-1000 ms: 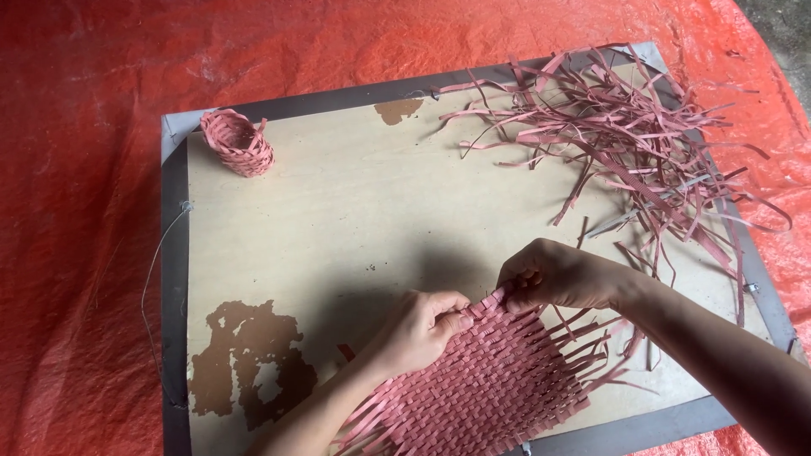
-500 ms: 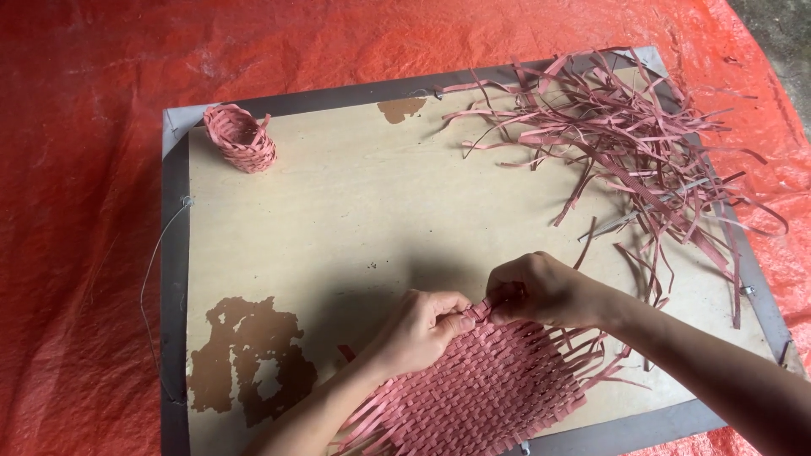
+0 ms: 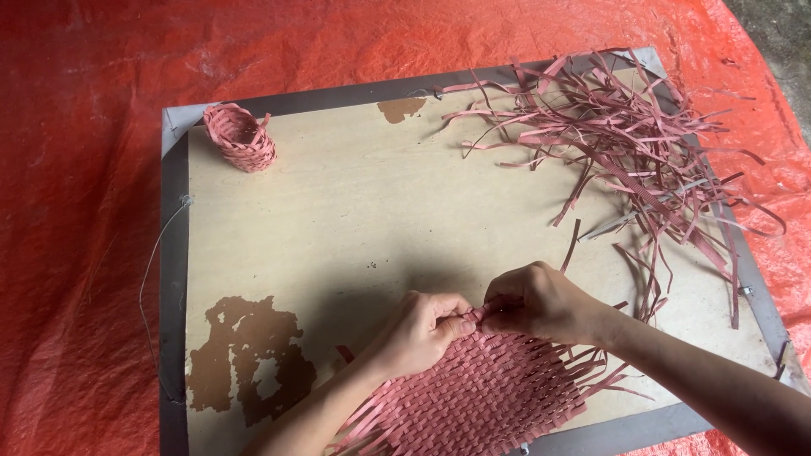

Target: The person weaves pink strips of material by hand on a flat board, interlacing them to form a rectangular woven mat. The hands repeatedly pass strips over and under existing rows to extend the weave.

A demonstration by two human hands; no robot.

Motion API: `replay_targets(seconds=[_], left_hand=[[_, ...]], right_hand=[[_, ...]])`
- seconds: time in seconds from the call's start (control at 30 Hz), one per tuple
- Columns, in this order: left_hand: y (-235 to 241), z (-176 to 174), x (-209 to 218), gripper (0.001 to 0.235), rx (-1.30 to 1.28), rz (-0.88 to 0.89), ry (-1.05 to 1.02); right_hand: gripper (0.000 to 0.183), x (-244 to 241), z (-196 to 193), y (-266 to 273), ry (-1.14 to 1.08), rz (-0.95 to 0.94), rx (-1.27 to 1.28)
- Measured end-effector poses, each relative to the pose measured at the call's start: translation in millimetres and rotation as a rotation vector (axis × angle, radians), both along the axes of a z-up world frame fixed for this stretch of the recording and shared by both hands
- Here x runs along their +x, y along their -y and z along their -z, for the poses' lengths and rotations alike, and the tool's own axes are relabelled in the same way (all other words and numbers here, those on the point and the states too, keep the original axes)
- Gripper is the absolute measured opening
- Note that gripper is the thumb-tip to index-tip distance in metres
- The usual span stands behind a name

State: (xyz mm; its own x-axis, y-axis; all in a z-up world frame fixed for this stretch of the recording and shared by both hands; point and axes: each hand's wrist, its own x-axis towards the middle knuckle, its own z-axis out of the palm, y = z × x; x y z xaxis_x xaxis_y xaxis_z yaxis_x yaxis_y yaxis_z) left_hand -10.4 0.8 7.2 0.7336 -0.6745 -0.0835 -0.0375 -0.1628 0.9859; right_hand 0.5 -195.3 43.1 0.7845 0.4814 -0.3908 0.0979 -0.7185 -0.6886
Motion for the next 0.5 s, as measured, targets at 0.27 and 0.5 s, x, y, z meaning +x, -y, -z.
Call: replay_targets(seconds=[0.27, 0.5], left_hand=[[0, -2, 1, 0.009, 0.038, -0.027, 0.029], [-14, -22, 6, 0.014, 0.082, 0.003, -0.009]], right_hand=[[0.013, -2, 4, -6, 0.017, 0.035, -0.050], [0.012, 5, -12, -5, -0.105, 0.205, 0.031]])
